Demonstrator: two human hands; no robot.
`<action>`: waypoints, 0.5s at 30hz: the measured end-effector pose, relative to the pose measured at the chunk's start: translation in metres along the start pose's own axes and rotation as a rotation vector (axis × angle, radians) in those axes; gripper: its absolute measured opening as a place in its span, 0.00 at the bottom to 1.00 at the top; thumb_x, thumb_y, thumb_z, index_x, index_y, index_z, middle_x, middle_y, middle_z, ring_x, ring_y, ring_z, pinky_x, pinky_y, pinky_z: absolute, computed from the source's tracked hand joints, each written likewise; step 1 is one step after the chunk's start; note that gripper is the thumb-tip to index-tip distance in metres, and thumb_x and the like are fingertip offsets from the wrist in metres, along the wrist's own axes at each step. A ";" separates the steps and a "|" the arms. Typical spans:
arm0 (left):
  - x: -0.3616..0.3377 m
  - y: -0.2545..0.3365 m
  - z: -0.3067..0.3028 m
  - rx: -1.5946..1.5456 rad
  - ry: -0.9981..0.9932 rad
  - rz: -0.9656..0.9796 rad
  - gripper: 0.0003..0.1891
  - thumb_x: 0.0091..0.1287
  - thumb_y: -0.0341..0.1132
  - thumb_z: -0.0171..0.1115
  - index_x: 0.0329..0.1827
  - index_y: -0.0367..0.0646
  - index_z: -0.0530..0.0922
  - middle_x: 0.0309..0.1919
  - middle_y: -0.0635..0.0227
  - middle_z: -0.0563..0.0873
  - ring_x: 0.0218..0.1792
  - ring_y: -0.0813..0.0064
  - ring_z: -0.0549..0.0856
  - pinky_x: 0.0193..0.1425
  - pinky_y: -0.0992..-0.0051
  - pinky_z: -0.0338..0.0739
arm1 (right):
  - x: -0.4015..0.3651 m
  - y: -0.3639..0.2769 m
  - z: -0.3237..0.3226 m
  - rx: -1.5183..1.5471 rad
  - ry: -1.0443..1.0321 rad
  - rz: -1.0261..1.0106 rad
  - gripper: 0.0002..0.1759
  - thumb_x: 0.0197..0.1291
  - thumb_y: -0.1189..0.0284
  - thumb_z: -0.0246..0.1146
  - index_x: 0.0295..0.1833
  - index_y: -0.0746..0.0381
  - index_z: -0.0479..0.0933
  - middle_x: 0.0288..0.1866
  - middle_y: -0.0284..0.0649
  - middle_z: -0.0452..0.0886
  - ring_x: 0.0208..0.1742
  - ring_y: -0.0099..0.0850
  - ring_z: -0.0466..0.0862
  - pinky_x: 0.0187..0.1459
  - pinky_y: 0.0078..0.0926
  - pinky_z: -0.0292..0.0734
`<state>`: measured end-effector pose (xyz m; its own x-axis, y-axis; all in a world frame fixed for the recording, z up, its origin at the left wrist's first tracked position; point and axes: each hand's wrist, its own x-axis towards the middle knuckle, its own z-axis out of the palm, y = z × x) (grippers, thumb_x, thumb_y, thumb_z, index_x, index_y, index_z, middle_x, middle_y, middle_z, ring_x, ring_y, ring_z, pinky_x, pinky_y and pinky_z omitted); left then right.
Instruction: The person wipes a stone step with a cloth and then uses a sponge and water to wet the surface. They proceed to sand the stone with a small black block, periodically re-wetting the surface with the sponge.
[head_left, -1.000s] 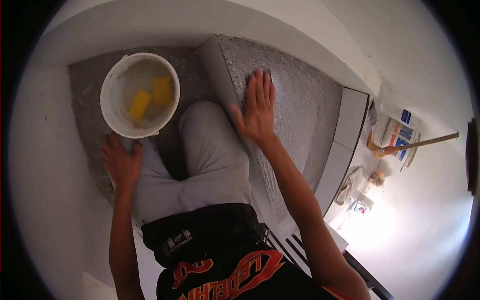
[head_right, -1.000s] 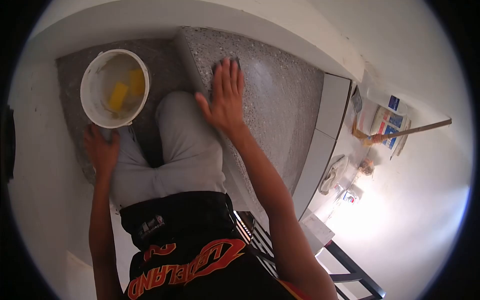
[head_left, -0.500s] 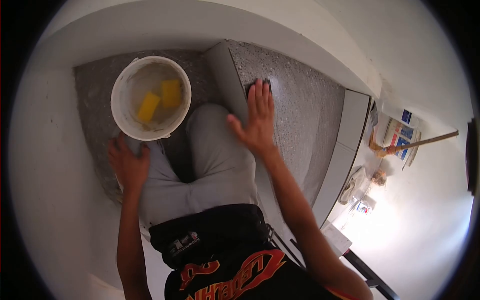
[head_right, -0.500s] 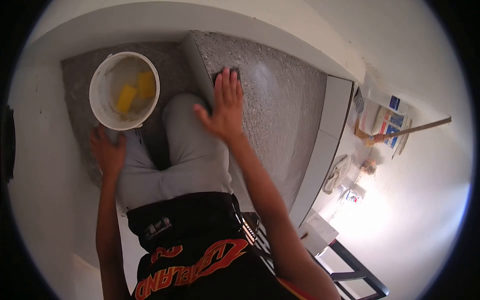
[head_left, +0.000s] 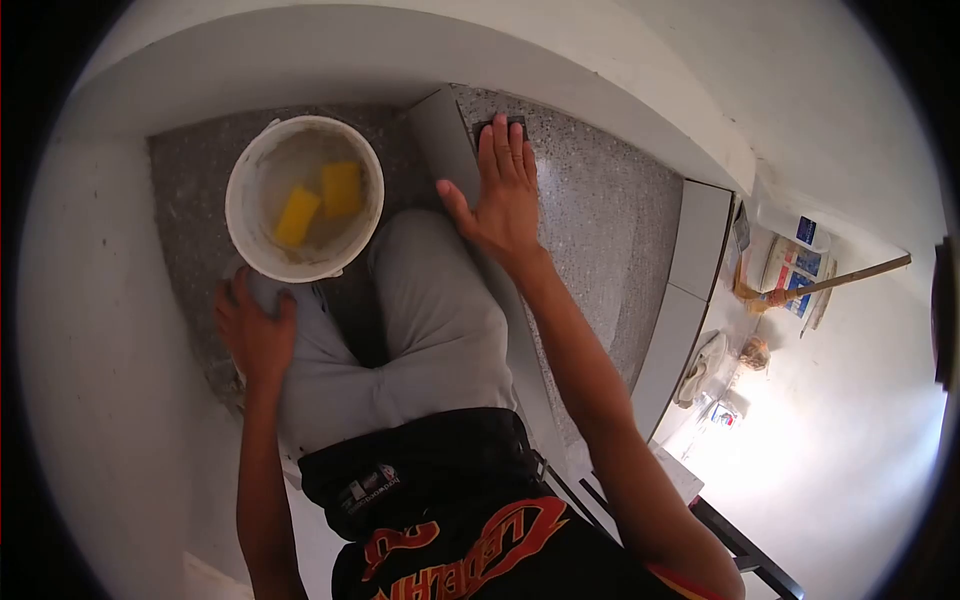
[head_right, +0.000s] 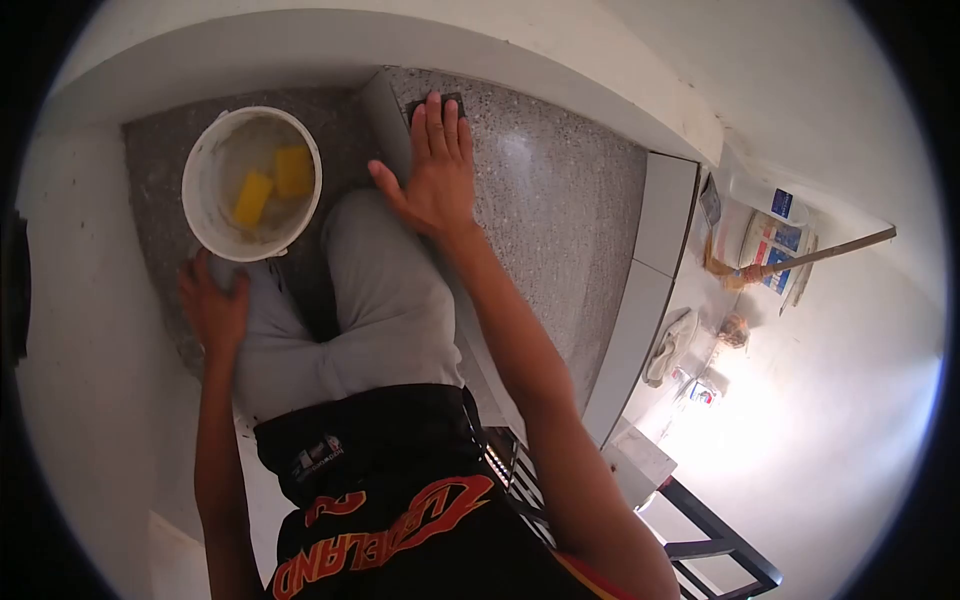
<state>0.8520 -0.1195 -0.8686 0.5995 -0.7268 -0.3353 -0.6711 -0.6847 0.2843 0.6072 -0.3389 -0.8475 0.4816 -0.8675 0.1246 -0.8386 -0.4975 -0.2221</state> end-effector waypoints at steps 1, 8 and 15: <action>0.001 -0.001 -0.001 0.014 -0.011 -0.003 0.34 0.56 0.46 0.62 0.66 0.47 0.62 0.63 0.46 0.63 0.64 0.47 0.64 0.66 0.53 0.60 | 0.001 0.009 -0.005 -0.029 -0.038 -0.020 0.43 0.61 0.50 0.54 0.69 0.73 0.56 0.74 0.56 0.51 0.75 0.53 0.50 0.70 0.53 0.43; 0.000 -0.001 0.003 0.016 0.013 -0.002 0.34 0.56 0.46 0.62 0.66 0.47 0.62 0.64 0.45 0.62 0.65 0.47 0.63 0.66 0.53 0.59 | -0.038 -0.004 -0.017 -0.224 -0.122 -0.104 0.37 0.63 0.53 0.53 0.66 0.73 0.60 0.73 0.55 0.55 0.74 0.50 0.55 0.69 0.55 0.46; 0.001 0.000 -0.004 0.042 -0.008 -0.010 0.34 0.57 0.45 0.61 0.66 0.45 0.62 0.64 0.45 0.61 0.65 0.47 0.63 0.67 0.52 0.59 | -0.024 -0.002 -0.020 -0.232 -0.124 -0.043 0.37 0.64 0.54 0.52 0.66 0.74 0.60 0.73 0.56 0.55 0.73 0.52 0.55 0.67 0.58 0.48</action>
<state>0.8546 -0.1200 -0.8650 0.6027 -0.7192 -0.3456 -0.6828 -0.6890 0.2431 0.5923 -0.3171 -0.8309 0.5337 -0.8456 0.0066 -0.8456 -0.5336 0.0098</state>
